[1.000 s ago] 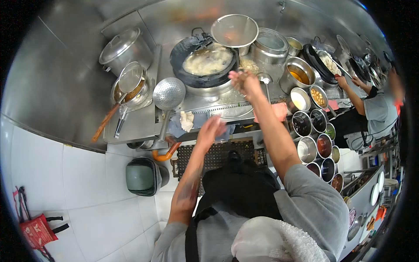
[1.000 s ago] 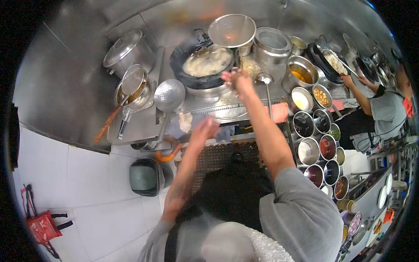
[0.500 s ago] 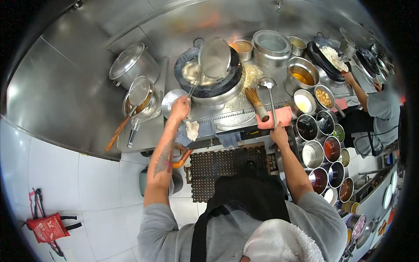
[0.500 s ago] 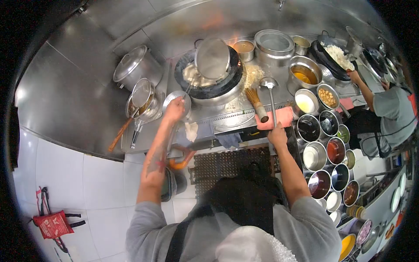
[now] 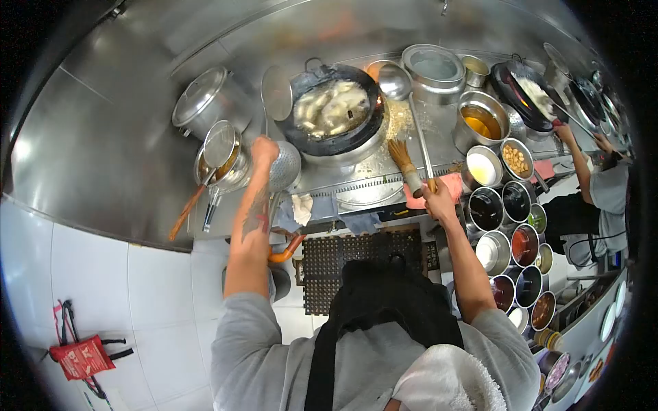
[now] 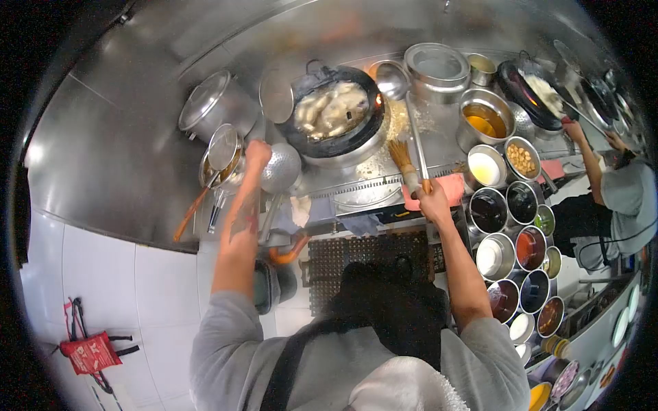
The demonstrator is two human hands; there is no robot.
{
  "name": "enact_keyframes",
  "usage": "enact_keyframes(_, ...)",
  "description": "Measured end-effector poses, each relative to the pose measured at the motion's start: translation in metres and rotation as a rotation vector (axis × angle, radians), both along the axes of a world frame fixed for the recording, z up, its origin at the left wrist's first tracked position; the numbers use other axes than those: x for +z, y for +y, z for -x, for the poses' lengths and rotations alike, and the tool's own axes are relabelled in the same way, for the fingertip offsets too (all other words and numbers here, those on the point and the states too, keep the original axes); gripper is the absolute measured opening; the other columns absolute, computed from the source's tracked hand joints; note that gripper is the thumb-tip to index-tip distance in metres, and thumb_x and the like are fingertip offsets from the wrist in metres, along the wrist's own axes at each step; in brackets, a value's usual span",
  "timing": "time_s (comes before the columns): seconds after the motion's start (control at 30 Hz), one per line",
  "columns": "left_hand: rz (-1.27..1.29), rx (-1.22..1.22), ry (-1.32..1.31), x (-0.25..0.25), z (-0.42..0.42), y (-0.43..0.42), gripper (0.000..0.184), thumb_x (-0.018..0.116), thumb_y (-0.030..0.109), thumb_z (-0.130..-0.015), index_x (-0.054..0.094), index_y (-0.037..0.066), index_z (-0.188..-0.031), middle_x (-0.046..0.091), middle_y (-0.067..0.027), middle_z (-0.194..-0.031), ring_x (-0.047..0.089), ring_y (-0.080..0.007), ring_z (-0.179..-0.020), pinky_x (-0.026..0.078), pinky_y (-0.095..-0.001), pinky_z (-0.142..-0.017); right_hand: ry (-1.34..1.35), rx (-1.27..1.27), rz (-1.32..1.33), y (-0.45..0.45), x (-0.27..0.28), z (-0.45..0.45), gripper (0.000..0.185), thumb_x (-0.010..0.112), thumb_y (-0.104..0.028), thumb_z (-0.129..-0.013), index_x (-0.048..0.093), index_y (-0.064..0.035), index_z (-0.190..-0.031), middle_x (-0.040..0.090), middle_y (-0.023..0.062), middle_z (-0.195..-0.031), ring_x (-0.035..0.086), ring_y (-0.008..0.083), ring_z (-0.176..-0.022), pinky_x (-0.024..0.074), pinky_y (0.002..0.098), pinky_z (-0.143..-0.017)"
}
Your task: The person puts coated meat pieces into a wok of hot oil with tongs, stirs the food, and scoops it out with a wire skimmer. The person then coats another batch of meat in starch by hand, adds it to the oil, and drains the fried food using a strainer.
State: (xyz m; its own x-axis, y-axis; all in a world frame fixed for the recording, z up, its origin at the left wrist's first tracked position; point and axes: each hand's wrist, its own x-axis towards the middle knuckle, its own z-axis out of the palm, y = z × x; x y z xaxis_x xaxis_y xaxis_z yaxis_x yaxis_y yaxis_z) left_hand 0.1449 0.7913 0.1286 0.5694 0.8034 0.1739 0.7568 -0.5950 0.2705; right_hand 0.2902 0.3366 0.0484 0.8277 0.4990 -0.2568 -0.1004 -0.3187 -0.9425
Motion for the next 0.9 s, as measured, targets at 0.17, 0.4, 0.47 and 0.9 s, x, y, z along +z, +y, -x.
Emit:
enact_keyframes(0.17, 0.12, -0.391, 0.366, -0.067, -0.036, 0.05, 0.021, 0.049, 0.015, -0.082, 0.065, 0.004, -0.088, 0.065, -0.0186, -0.088, 0.064, -0.0291, -0.075, 0.05, -0.04, -0.062, 0.12, 0.011, -0.073, 0.018, 0.026, 0.016, 0.027, 0.053, -0.017, -0.084, 0.048, -0.0017, -0.106, 0.047, 0.0024, -0.058, 0.042, 0.0096, -0.04, 0.0325, 0.0255, -0.033)
enact_keyframes(0.4, 0.581, -0.247, -0.244, -0.068, -0.029, 0.047, 0.023, 0.046, 0.019, -0.088, 0.064, 0.005, -0.093, 0.064, -0.0174, -0.094, 0.062, -0.0295, -0.082, 0.049, -0.0381, -0.071, 0.089, 0.023, -0.096, 0.047, 0.057, 0.013, 0.013, 0.052, -0.016, -0.086, 0.046, -0.0045, -0.084, 0.044, -0.0005, -0.056, 0.039, 0.0073, -0.04, 0.0297, 0.0238, -0.035)
enact_keyframes(0.47, 0.065, -0.379, -0.165, -0.037, -0.017, 0.047, 0.027, 0.046, 0.021, -0.088, 0.063, 0.003, -0.097, 0.063, -0.02, -0.1, 0.06, -0.0343, -0.094, 0.046, -0.0401, -0.084, 0.09, -0.004, -0.161, 0.054, 0.063, 0.01, 0.013, 0.052, -0.017, -0.085, 0.047, -0.005, -0.084, 0.044, -0.0006, -0.057, 0.039, 0.0072, -0.041, 0.03, 0.0234, -0.036)
enact_keyframes(0.9, -0.017, -0.263, 0.192, 0.035, 0.045, 0.083, 0.026, 0.044, 0.018, -0.087, 0.062, -0.002, -0.089, 0.064, -0.023, -0.091, 0.063, -0.035, -0.076, 0.051, -0.0426, -0.066, -0.581, 0.019, 0.506, 0.159, 0.094, -0.062, 0.029, 0.054, -0.015, -0.075, 0.06, 0.0074, -0.092, 0.06, 0.0294, -0.099, 0.059, 0.0403, -0.095, 0.0482, 0.0429, -0.082)
